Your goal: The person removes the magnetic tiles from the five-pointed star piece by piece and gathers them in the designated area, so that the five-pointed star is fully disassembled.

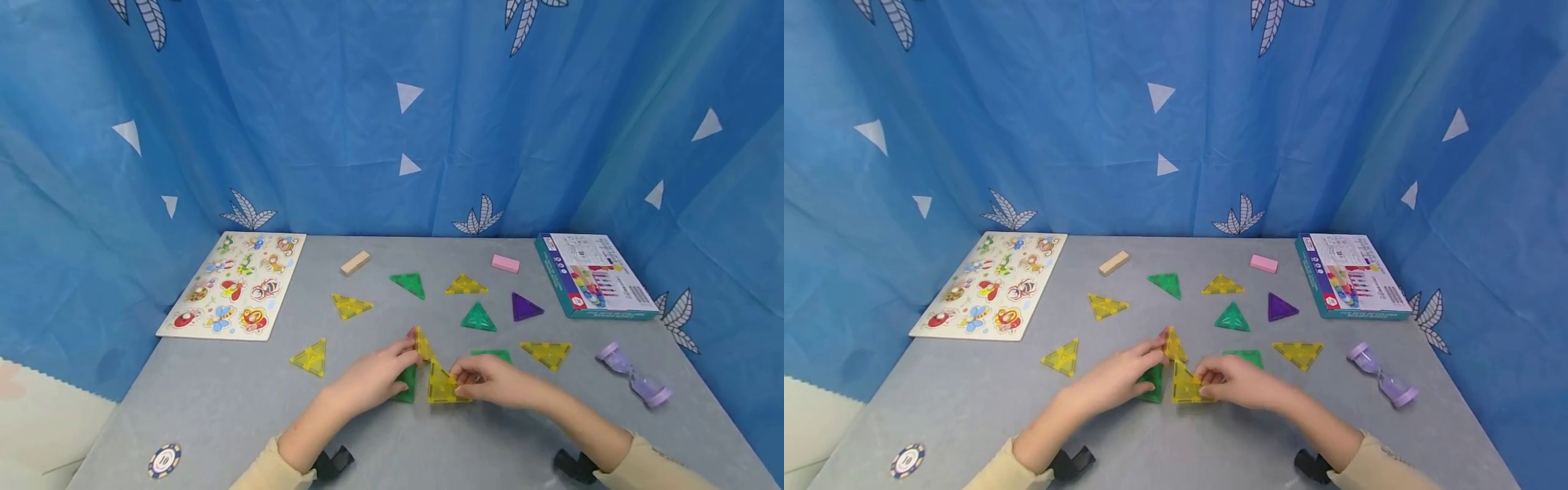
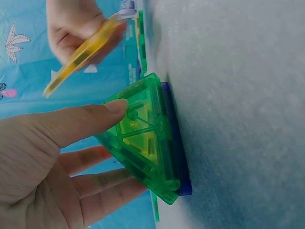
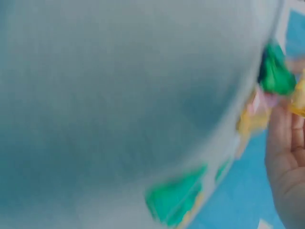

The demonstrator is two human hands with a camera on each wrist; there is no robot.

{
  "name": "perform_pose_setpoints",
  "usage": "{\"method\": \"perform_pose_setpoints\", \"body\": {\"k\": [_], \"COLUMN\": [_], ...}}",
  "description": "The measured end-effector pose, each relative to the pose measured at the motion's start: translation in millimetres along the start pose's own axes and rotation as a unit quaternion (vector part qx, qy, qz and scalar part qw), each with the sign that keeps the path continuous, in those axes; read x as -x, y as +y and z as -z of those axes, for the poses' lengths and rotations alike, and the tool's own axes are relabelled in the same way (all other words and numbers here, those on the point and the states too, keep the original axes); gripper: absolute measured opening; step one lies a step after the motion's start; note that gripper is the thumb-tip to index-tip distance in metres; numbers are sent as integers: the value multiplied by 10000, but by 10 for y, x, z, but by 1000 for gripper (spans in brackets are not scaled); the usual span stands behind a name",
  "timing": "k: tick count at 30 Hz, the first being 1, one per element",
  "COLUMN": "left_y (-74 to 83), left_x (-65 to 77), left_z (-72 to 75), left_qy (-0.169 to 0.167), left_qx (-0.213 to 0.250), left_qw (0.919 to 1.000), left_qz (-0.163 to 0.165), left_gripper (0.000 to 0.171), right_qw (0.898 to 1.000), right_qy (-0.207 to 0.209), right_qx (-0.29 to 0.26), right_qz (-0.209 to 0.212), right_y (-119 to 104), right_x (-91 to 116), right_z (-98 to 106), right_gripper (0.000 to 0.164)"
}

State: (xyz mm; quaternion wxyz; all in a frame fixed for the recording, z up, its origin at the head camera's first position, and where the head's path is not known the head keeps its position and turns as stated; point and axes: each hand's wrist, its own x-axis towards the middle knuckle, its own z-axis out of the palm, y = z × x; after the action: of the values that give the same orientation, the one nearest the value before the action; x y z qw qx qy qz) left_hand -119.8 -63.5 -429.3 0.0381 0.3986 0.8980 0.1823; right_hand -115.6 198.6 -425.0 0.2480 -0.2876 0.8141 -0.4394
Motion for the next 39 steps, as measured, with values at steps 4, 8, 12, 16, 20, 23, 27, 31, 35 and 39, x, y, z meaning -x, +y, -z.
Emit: {"method": "perform_pose_setpoints", "body": {"k": [4,8,12,16,20,23,27,31,35,39], "left_y": [-14,-19,-8,7,25,35,41,36,19,-1], "left_x": [14,19,29,38,22,3,-11,-7,-2,-6], "left_z": [0,3,10,-7,-33,-47,-64,-71,-62,-51], "left_qy": [-14,-2,-18,-54,-84,-83,-73,-31,4,13], "left_qx": [6,32,-21,-96,-155,-173,-93,-34,-27,-10], "left_qw": [10000,10000,9999,9998,9998,9998,9999,10000,10000,10000], "left_qz": [14,89,159,147,89,-9,-66,-60,-61,12], "left_gripper": [37,36,35,36,36,37,38,38,38,39], "right_qw": [9962,9818,9672,9583,9524,9460,9405,9389,9404,9480], "right_qy": [682,1579,2155,2242,2140,2087,2033,1953,1903,1977], "right_qx": [-462,-690,-688,-774,-544,-315,-74,90,129,279], "right_qz": [-295,-802,-1156,-1593,-2102,-2459,-2723,-2833,-2815,-2479], "right_y": [-53,-56,39,182,343,435,512,558,550,509], "right_x": [-64,-268,-622,-1025,-1341,-1496,-1640,-1734,-1772,-1761], "right_z": [369,794,1102,1227,1263,1279,1292,1309,1319,1338], "right_gripper": [19,34,40,37,36,36,35,35,36,39]}}
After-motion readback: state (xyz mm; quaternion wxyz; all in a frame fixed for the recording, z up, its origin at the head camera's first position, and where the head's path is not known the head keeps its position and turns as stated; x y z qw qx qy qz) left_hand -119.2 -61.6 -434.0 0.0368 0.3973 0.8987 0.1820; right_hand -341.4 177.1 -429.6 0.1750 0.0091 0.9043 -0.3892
